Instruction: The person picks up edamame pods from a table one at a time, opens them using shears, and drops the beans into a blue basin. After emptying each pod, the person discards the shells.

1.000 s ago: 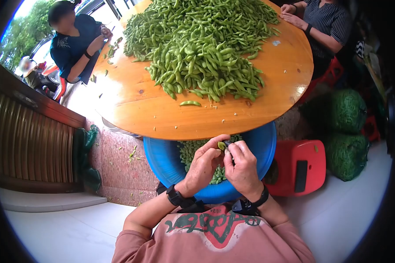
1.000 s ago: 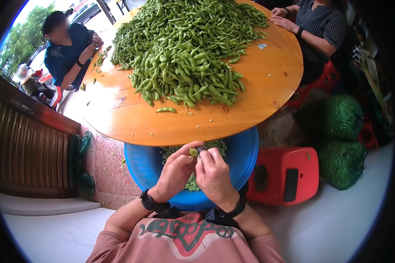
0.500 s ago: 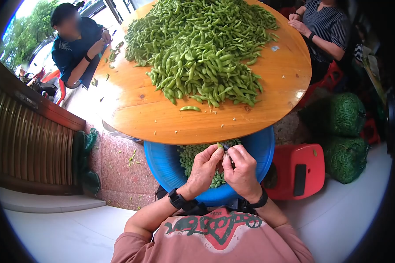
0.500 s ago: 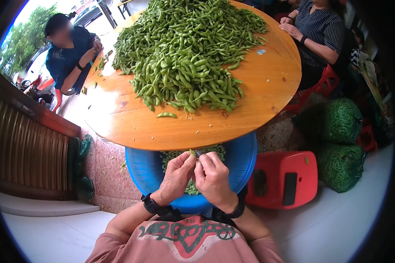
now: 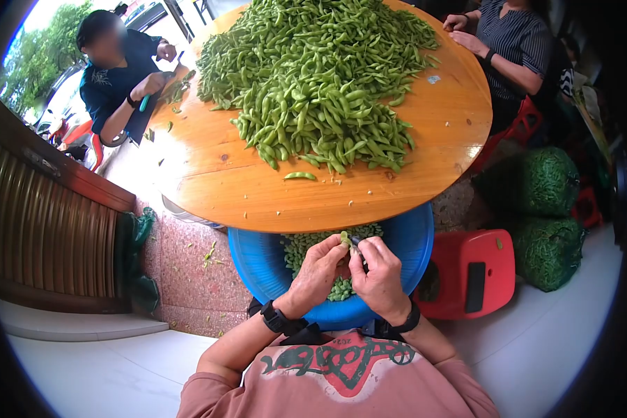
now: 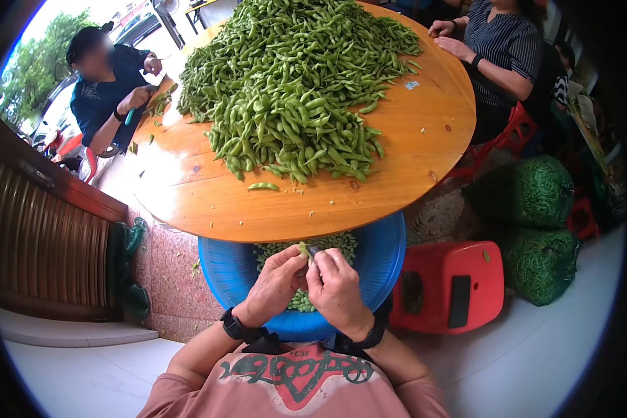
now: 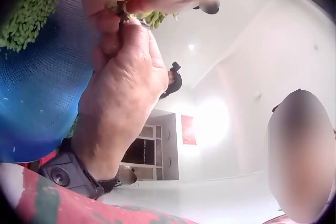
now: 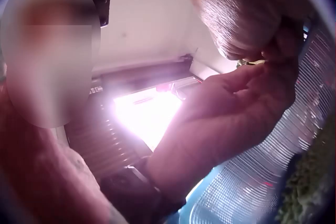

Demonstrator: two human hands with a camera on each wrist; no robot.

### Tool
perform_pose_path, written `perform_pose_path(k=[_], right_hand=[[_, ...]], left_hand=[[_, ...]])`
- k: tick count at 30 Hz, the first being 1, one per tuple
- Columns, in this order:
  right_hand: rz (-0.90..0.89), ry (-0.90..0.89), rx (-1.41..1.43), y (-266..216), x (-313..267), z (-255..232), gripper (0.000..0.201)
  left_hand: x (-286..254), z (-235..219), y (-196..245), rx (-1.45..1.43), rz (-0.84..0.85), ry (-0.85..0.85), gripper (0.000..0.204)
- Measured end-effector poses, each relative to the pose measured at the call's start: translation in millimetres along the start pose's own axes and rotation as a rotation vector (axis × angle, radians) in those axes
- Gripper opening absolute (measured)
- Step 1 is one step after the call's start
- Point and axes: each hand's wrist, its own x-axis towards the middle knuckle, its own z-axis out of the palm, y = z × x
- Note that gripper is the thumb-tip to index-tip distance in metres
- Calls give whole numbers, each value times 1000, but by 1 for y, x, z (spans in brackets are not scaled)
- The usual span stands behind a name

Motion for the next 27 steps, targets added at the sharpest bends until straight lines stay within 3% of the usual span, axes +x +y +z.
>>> perform_pose_path(k=[6,8,13,17,19,20,21,23,25,26,27], right_hand=[[-24,8,61,1,1,-2,13],[185,-141,216,2,6,-14,11],[179,-125,288,6,8,-17,11],[217,-180,390,4,10,-16,14],[358,-164,518,9,9,-15,15],[559,-199,637,10,9,-19,10],[677,-189,787,11,10,-25,8],[700,-122,816,14,10,-44,9],[734,-44,766,13,10,-80,10],[732,-6,692,17,7,-99,10],[731,30,615,24,1,-120,9]], left_hand=[[-7,6,4,-81,-22,24,21],[-7,6,4,-126,-41,40,22],[-4,4,4,-89,-18,-14,32],[-4,8,-3,-134,4,37,34],[-3,11,-4,-255,12,38,34],[-3,9,-3,-255,8,38,34],[-3,6,-1,-180,-39,-36,32],[-5,-1,4,-106,-84,-108,30],[-10,-8,12,744,75,-283,24],[-13,-7,26,1105,259,-369,19],[-14,-9,39,1105,259,-366,19]])
